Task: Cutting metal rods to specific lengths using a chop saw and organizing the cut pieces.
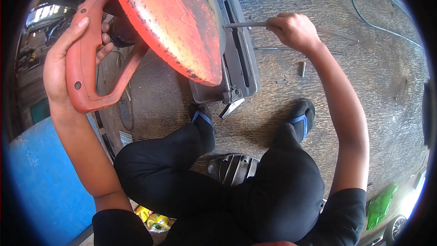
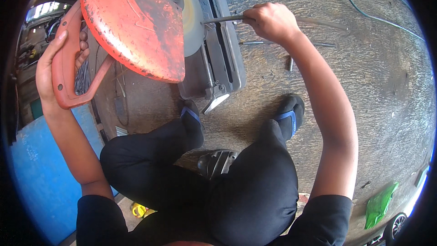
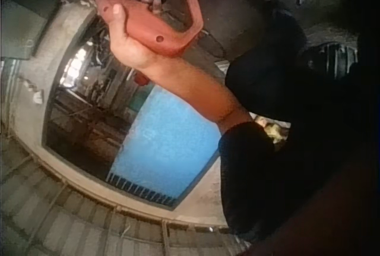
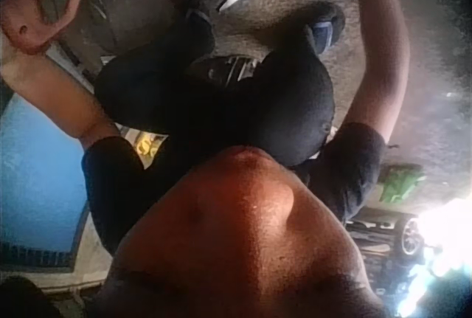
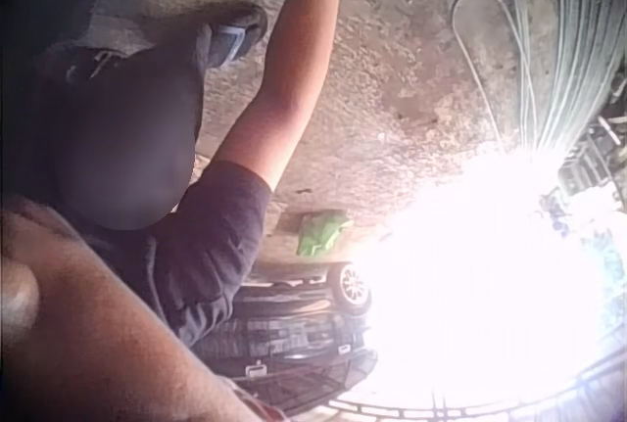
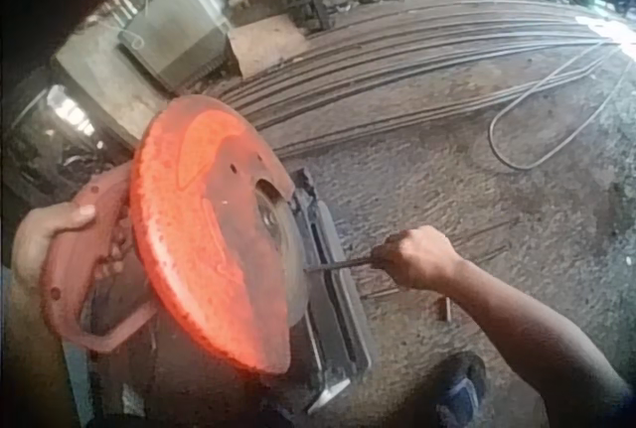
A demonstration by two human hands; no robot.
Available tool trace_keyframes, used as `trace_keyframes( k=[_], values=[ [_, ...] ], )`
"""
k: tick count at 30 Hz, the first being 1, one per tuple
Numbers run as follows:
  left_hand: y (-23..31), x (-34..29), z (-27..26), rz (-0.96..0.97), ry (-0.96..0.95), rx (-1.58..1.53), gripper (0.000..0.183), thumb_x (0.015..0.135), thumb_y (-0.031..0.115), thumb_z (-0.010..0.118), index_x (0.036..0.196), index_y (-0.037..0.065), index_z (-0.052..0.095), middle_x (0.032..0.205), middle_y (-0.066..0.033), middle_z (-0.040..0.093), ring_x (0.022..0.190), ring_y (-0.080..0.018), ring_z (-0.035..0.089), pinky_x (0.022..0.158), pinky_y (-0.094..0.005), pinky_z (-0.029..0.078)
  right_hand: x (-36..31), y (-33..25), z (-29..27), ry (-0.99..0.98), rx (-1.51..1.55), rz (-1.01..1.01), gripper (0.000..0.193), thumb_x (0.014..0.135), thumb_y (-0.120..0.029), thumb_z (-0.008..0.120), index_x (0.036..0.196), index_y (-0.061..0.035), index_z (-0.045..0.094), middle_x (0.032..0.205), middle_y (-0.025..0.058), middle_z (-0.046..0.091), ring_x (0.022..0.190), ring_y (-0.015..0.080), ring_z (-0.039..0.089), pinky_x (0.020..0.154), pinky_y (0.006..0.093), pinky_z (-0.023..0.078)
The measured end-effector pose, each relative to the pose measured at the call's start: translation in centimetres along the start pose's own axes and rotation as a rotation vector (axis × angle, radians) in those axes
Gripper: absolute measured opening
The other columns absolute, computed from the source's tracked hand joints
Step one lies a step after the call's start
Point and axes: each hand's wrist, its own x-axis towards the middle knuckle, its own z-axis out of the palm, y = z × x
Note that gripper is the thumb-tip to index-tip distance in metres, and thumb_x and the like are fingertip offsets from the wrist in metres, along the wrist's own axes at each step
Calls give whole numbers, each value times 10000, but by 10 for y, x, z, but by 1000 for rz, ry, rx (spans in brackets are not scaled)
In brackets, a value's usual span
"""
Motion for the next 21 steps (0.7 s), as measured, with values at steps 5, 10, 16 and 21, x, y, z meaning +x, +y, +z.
trace_keyframes(
  k=[5,10,16,21],
  values=[
    [-2,-4,10,73,51,-25,423,870,199,581,1191,-71,531,1011,-146,630,876,-189,612,856,-347,499,11,1,-10,-11,-23,-67,160,840,-258,625,892,-124,697,791,52,668,717,271,654,645,379,536],
    [-3,-3,7,61,24,-45,428,868,196,572,1201,-68,529,1037,-151,627,892,-195,607,875,-359,489,18,1,-8,27,-23,-108,160,830,-249,635,896,-119,699,805,59,672,730,269,654,658,381,537],
    [-2,-4,8,45,31,-47,447,862,208,573,1213,-65,520,1038,-150,623,898,-194,600,885,-354,483,23,0,-10,39,-31,-132,162,828,-245,640,909,-120,703,820,57,678,744,258,660,668,373,540],
    [-3,-3,9,41,43,-47,459,856,215,577,1216,-64,515,1040,-151,623,903,-197,602,896,-354,480,22,1,-5,34,-31,-118,169,832,-249,639,919,-120,705,835,57,681,756,260,662,678,368,543]
  ],
)
